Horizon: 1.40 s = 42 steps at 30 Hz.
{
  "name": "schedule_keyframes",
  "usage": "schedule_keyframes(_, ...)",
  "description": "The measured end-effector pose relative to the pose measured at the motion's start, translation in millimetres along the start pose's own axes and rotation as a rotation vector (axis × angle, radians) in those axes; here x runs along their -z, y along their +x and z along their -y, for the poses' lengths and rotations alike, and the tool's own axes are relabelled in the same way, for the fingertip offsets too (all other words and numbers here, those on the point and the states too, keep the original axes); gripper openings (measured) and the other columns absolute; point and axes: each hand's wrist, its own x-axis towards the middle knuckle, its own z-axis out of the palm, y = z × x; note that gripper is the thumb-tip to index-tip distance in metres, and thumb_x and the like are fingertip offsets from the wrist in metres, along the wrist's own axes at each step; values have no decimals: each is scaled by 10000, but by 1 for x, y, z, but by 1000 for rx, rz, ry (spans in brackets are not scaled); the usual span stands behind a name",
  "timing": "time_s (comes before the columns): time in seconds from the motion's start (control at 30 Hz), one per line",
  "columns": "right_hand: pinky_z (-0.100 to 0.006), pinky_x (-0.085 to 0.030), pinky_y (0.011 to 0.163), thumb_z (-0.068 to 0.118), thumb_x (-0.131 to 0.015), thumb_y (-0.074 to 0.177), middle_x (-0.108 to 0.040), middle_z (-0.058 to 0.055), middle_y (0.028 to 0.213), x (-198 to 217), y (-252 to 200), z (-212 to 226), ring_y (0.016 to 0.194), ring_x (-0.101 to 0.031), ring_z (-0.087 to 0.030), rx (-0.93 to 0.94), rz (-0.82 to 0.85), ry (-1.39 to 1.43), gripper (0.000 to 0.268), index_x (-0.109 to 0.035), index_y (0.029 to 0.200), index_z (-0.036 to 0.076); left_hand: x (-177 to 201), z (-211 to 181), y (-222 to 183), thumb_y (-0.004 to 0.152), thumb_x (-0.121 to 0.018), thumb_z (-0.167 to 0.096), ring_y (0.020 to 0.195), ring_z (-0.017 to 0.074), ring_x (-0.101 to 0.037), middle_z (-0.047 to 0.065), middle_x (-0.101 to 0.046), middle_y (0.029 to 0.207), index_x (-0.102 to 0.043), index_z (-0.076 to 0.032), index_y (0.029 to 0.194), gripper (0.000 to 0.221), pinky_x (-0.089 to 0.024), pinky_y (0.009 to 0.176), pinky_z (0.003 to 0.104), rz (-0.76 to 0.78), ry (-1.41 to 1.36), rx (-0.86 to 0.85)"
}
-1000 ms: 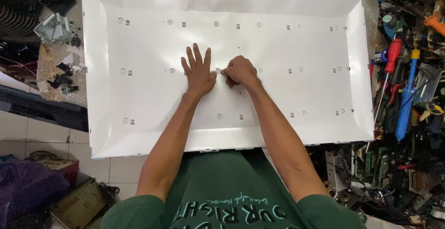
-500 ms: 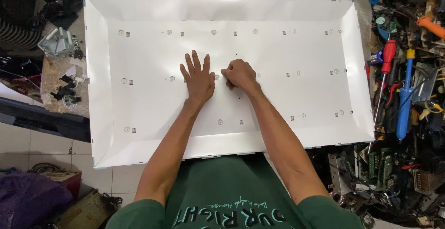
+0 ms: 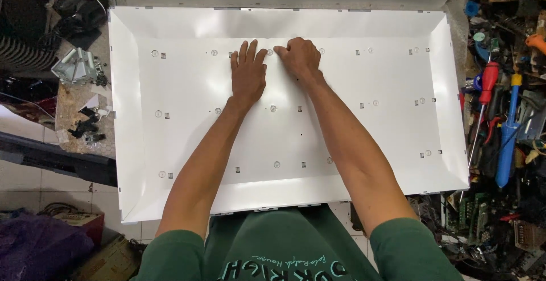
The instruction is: Placing and aligning a white diffusion sheet into a television chassis during the reassembly process.
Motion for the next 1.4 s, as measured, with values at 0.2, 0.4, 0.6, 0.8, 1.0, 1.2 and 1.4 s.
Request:
schedule_keyframes(0.2, -382, -380, 583, 481, -743, 945, -451, 27, 567, 20, 13, 27, 575, -409, -205, -152, 197, -74, 613, -349, 581, 185, -13, 5, 2, 964, -619, -101, 1432, 356, -347, 122, -439, 1517, -561, -173, 1336, 383, -297, 1109, 537, -365, -63, -154)
schedule_keyframes(0.4, -251, -500, 625, 214, -599, 792, -695, -20, 595, 82, -28, 77, 498, -661, -132, -353, 414, 125, 237, -461, 608, 158, -13, 9, 9, 959, -617, -121, 1418, 356, -352, 131, -456, 1492, -628, -187, 1300, 347, -293, 1102, 511, -375, -112, -155)
schedule_keyframes(0.6, -278, -514, 530, 131, -600, 789, -677, -53, 587, 78, -35, 82, 480, -662, -168, -417, 392, 254, 239, -423, 628, 138, -19, 4, 6, 985, -622, -146, 1411, 380, -370, 147, -460, 1493, -626, -174, 1354, 369, -305, 1112, 556, -463, -93, -161)
schedule_keyframes(0.8, -249, -508, 566, 268, -599, 901, -695, -7, 577, 69, -28, 73, 471, -651, -118, -341, 341, 170, 356, -437, 601, 165, -27, 23, -2, 1026, -643, -171, 1493, 346, -342, 124, -459, 1569, -627, -146, 1387, 362, -266, 1220, 537, -395, -87, -225)
schedule_keyframes(1.0, -352, -465, 631, 418, -692, 944, -622, 21, 489, 26, 20, 40, 576, -561, -149, -57, 256, -128, 475, -449, 611, 183, -22, 15, -4, 1015, -629, -146, 1476, 360, -357, 136, -468, 1542, -618, -146, 1373, 358, -285, 1206, 555, -433, -69, -211)
schedule_keyframes(1.2, -379, -494, 706, 447, -790, 921, -664, -12, 565, 46, 29, 20, 580, -632, -200, -52, 257, -265, 373, -618, 742, 168, -16, 11, 0, 1004, -624, -214, 1466, 368, -325, 134, -417, 1558, -577, -182, 1404, 404, -284, 1179, 562, -354, -36, -179)
schedule_keyframes(1.4, -334, -423, 704, 508, -786, 924, -619, 14, 579, 110, 6, -45, 652, -542, -178, -313, 263, -165, 506, -488, 698, 167, -20, -14, 12, 1014, -661, -252, 1517, 416, -190, 222, -370, 1592, -567, -143, 1410, 421, -202, 1205, 623, -358, 98, -211)
